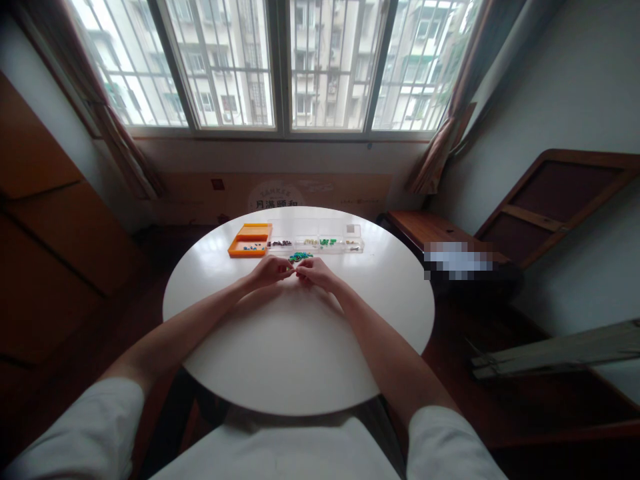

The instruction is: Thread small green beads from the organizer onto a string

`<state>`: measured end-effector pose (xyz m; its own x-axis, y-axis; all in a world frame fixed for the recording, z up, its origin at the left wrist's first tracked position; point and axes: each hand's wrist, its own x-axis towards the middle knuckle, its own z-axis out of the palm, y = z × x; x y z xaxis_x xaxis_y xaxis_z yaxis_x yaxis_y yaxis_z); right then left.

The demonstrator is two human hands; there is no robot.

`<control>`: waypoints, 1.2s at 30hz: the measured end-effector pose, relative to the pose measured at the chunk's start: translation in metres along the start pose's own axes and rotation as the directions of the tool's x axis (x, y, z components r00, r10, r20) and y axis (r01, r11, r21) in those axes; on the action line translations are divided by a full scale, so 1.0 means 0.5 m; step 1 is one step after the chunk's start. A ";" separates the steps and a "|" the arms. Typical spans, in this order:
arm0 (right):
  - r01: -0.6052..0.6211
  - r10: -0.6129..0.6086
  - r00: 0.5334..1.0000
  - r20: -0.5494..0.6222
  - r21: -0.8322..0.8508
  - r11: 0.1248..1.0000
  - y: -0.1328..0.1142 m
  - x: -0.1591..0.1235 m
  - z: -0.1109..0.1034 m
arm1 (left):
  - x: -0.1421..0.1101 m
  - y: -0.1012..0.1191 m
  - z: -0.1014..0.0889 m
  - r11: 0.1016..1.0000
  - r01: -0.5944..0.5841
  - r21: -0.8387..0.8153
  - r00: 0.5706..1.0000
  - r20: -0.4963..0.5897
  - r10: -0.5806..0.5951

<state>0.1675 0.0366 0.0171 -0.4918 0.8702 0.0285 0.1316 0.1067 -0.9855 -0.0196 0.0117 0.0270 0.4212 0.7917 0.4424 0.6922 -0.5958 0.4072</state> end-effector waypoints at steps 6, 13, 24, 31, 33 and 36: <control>0.001 -0.001 1.000 0.004 -0.009 1.000 0.001 0.002 0.000 | -0.001 0.001 0.000 1.000 -0.002 -0.004 1.000 -0.003 0.002; 0.013 -0.013 1.000 0.000 -0.023 1.000 0.002 0.001 -0.001 | 0.000 -0.002 0.002 1.000 0.001 0.000 1.000 -0.006 -0.001; 0.012 -0.012 1.000 0.006 0.002 1.000 0.002 0.001 -0.001 | 0.001 -0.009 0.005 1.000 0.001 -0.003 1.000 -0.024 -0.001; 0.015 -0.015 1.000 0.007 -0.008 1.000 0.002 0.001 -0.001 | 0.002 -0.006 0.003 1.000 0.000 -0.001 1.000 -0.019 0.000; 0.016 -0.016 1.000 0.007 -0.007 1.000 0.004 0.002 -0.002 | 0.002 -0.006 0.004 1.000 0.001 0.001 1.000 -0.022 -0.001; 0.014 -0.014 1.000 0.011 -0.004 1.000 0.006 0.003 -0.002 | 0.002 -0.006 0.005 1.000 -0.003 -0.002 1.000 -0.024 0.003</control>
<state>0.1680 0.0386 0.0146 -0.5026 0.8636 0.0403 0.1286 0.1208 -0.9843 -0.0200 0.0147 0.0241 0.4089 0.7865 0.4629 0.6900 -0.5984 0.4072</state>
